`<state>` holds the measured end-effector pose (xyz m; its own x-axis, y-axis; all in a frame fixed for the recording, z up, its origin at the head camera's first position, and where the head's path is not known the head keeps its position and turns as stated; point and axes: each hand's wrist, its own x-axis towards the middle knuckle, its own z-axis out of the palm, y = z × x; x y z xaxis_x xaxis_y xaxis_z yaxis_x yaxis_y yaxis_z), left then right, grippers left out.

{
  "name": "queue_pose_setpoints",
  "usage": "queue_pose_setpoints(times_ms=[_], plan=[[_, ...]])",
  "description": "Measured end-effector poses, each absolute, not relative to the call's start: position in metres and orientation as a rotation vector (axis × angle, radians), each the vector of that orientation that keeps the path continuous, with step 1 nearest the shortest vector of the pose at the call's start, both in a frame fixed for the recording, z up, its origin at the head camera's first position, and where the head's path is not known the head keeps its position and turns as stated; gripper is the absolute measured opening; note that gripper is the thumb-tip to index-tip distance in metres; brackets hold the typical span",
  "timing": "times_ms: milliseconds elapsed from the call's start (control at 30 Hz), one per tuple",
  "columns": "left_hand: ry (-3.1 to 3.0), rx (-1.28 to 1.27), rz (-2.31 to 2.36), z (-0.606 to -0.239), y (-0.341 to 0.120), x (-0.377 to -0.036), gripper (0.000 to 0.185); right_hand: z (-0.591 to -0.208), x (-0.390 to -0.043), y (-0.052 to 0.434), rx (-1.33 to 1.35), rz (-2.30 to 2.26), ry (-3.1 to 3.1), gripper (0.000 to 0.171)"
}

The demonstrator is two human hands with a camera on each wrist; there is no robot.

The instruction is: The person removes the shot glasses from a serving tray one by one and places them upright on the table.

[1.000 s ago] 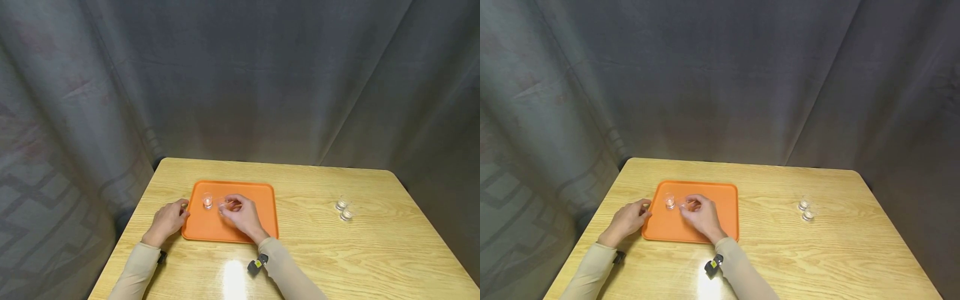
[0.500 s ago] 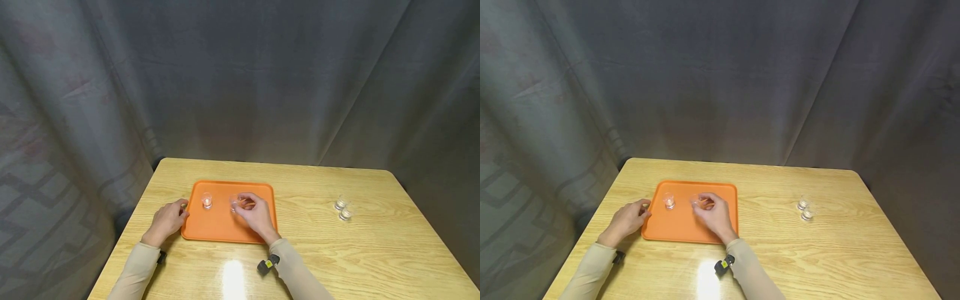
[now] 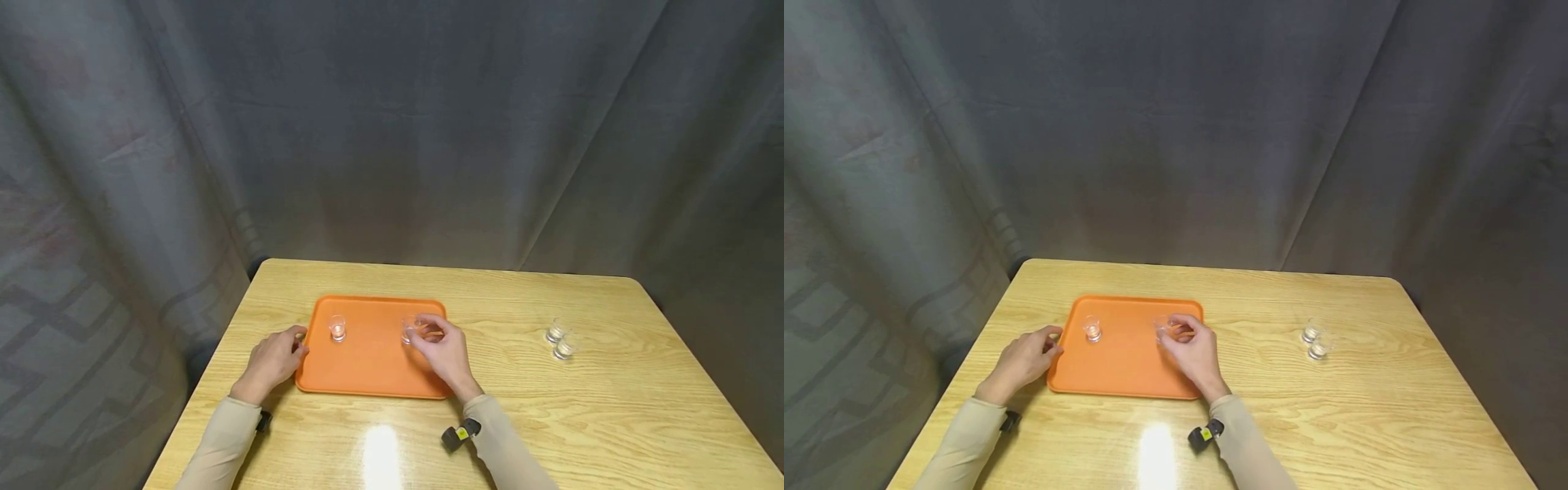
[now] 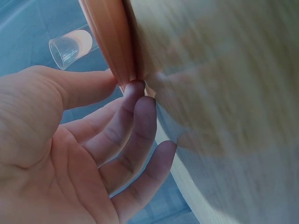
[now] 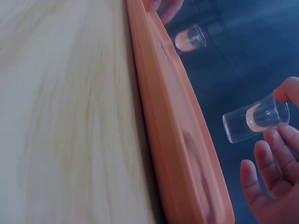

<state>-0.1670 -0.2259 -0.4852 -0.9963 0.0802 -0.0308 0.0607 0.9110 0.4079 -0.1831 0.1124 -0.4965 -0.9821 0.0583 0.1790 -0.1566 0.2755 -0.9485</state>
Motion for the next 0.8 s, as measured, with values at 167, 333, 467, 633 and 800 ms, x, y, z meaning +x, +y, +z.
queue_pose_setpoints(times_ms=[167,333,467,633,800], plan=[[3.022,0.109,0.644,-0.485,-0.226,-0.167,0.039,-0.501,-0.183,0.129,0.049,1.776,-2.335,0.028],[3.017,0.105,0.639,-0.485,-0.226,-0.167,0.040,-0.503,-0.182,0.148,0.021,1.759,-2.309,0.028],[3.016,0.104,0.637,-0.484,-0.226,-0.167,0.040,-0.506,-0.181,0.164,-0.003,1.746,-2.303,0.031],[3.017,0.101,0.632,-0.484,-0.226,-0.167,0.040,-0.507,-0.182,0.183,-0.093,1.710,-2.325,0.033],[3.017,0.102,0.630,-0.484,-0.226,-0.168,0.040,-0.510,-0.181,0.202,-0.143,1.638,-2.312,0.032]])
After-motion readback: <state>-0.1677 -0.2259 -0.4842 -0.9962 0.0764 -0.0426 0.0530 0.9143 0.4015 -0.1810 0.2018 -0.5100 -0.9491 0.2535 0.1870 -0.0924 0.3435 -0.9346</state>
